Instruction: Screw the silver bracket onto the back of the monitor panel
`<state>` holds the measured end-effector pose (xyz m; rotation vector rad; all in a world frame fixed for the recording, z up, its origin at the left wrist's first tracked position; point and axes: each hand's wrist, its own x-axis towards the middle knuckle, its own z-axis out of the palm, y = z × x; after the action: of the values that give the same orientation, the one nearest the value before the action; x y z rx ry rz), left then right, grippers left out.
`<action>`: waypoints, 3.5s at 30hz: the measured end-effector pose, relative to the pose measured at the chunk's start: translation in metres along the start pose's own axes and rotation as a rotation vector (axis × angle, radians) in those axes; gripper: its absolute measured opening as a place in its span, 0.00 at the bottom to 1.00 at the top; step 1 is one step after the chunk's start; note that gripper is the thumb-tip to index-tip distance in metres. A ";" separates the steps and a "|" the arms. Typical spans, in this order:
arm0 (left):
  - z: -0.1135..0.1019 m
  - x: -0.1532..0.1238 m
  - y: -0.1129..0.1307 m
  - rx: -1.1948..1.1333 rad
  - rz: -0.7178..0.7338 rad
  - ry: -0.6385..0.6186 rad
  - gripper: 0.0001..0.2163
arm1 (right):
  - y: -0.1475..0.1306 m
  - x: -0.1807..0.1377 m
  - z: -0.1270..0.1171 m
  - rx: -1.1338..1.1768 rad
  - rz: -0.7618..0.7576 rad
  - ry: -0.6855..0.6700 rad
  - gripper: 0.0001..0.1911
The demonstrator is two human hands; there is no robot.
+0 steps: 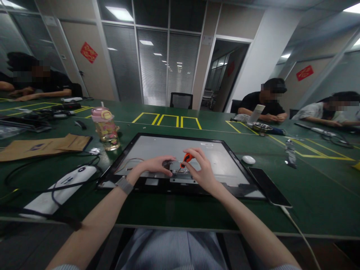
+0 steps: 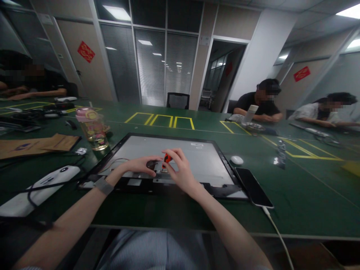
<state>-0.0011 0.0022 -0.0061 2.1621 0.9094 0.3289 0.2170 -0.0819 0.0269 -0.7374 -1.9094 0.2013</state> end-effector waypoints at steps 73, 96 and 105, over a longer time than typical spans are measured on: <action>0.000 0.000 0.003 0.020 -0.014 -0.002 0.34 | -0.006 0.001 -0.004 0.024 -0.023 -0.030 0.15; -0.001 -0.002 0.004 0.002 -0.002 -0.007 0.33 | -0.004 0.000 -0.003 0.104 0.013 0.029 0.20; -0.001 -0.001 0.005 0.007 -0.028 -0.006 0.33 | -0.011 0.005 -0.007 0.132 0.016 0.038 0.07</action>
<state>0.0001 -0.0006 -0.0015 2.1533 0.9376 0.3061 0.2172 -0.0888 0.0383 -0.6636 -1.8360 0.3176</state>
